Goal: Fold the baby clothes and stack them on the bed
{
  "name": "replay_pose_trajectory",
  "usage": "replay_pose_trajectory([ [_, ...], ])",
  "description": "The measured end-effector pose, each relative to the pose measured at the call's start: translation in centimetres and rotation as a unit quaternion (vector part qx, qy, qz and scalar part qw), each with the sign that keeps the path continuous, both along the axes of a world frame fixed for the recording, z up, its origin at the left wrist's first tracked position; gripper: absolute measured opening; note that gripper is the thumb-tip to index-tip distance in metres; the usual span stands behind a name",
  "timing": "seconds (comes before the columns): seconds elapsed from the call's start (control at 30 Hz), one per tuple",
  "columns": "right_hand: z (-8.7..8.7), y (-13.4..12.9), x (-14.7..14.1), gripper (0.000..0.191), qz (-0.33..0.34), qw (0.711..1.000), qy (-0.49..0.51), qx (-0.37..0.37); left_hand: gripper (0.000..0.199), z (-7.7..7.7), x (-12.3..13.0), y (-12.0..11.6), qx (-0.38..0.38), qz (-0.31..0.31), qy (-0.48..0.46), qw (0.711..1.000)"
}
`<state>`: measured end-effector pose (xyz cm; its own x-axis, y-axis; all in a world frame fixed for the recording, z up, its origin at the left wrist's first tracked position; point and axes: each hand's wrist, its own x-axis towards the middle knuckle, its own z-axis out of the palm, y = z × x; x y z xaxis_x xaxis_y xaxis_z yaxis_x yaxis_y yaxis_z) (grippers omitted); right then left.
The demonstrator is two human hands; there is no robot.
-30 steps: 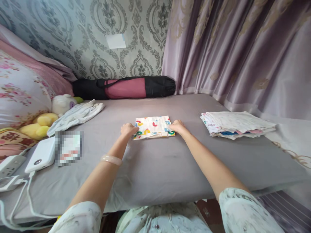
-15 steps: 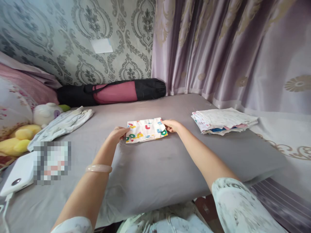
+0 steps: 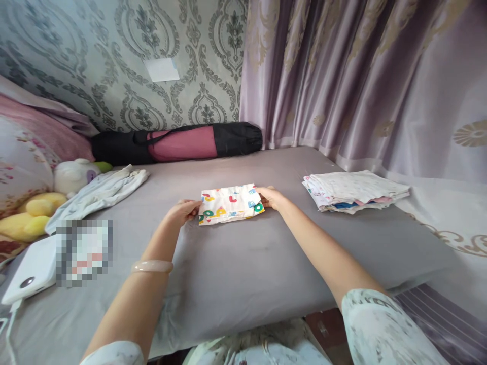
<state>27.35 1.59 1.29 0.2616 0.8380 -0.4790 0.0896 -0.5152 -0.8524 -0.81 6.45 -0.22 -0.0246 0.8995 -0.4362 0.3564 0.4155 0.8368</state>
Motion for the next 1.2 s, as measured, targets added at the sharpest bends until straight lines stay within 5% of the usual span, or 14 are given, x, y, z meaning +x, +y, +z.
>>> replay_pose_trajectory([
  [0.37, 0.3, -0.4, 0.4, 0.024, -0.003, 0.999, -0.033, -0.039, 0.036, 0.6, -0.5, -0.2, -0.032, -0.029, -0.059, 0.997],
  [0.6, 2.8, -2.3, 3.1, 0.011, -0.024, 0.993, -0.109, 0.041, 0.038, 4.5, 2.3, -0.6, 0.025, -0.004, -0.039, 0.999],
  [0.87, 8.3, -7.0, 12.2, 0.004, -0.076, 0.959, -0.247, 0.116, 0.037, 9.0, 11.1, -2.6, 0.100, -0.118, -0.080, 0.985],
  [1.2, 11.8, -11.9, 23.0, 0.004, -0.143, 0.901, -0.407, 0.049, 0.021, 8.7, 24.8, -4.3, 0.129, -0.201, -0.140, 0.961],
])
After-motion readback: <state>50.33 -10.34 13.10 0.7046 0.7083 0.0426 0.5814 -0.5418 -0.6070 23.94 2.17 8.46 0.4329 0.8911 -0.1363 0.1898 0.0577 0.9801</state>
